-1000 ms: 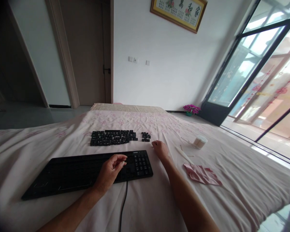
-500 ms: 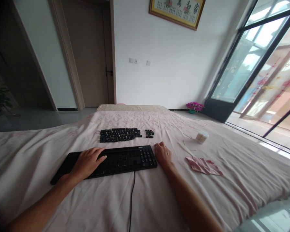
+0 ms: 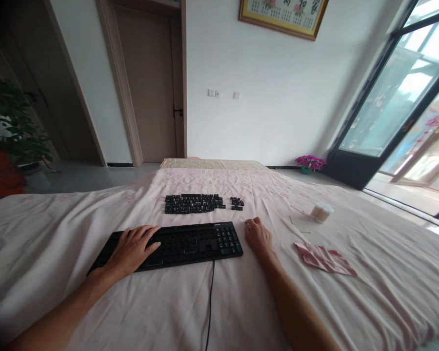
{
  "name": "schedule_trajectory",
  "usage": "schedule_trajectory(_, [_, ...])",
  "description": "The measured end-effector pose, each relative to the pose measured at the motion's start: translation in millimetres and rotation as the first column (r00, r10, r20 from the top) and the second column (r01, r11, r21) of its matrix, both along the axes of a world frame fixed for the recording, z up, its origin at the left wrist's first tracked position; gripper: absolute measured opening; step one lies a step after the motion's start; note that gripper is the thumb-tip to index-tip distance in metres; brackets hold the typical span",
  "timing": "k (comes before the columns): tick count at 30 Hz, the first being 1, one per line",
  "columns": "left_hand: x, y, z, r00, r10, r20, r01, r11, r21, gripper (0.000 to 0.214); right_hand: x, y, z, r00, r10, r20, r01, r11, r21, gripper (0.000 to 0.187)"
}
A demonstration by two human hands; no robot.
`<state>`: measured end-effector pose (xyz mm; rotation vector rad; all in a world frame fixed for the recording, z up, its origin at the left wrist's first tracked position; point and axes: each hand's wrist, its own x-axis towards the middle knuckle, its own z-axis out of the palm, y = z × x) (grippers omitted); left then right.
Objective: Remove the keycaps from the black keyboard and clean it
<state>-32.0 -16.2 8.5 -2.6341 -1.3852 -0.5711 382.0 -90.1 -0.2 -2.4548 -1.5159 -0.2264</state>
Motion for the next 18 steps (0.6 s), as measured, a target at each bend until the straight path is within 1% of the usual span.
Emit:
schedule_trajectory(5, [-17.9,-1.4,0.0,1.000,-0.009,-0.006,0.009,1.000,-0.014,0.044,0.1,-2.6,0.4,1.000,0.006,-0.007,-0.006,1.000,-0.009,0.032])
schedule_trajectory(9, [-23.6,0.8,-0.6,0.999,-0.044,-0.003,0.044,0.999,-0.004,0.045,0.0,-4.4,2.6,0.999,0.029,-0.026,-0.028,1.000,0.004,0.034])
schedule_trajectory(14, [-23.5,3.8,-4.1,0.998,-0.061,-0.013,0.061,0.998,0.015,0.046,-0.6,-7.5,5.2,0.996,0.079,-0.029,-0.077,0.995,0.067,0.037])
schedule_trajectory(18, [-24.8,7.2,-10.5,0.998,-0.065,-0.011,0.065,0.998,0.016,0.046,2.3,-8.1,2.3,0.998,0.046,-0.038,-0.040,0.990,0.137,0.037])
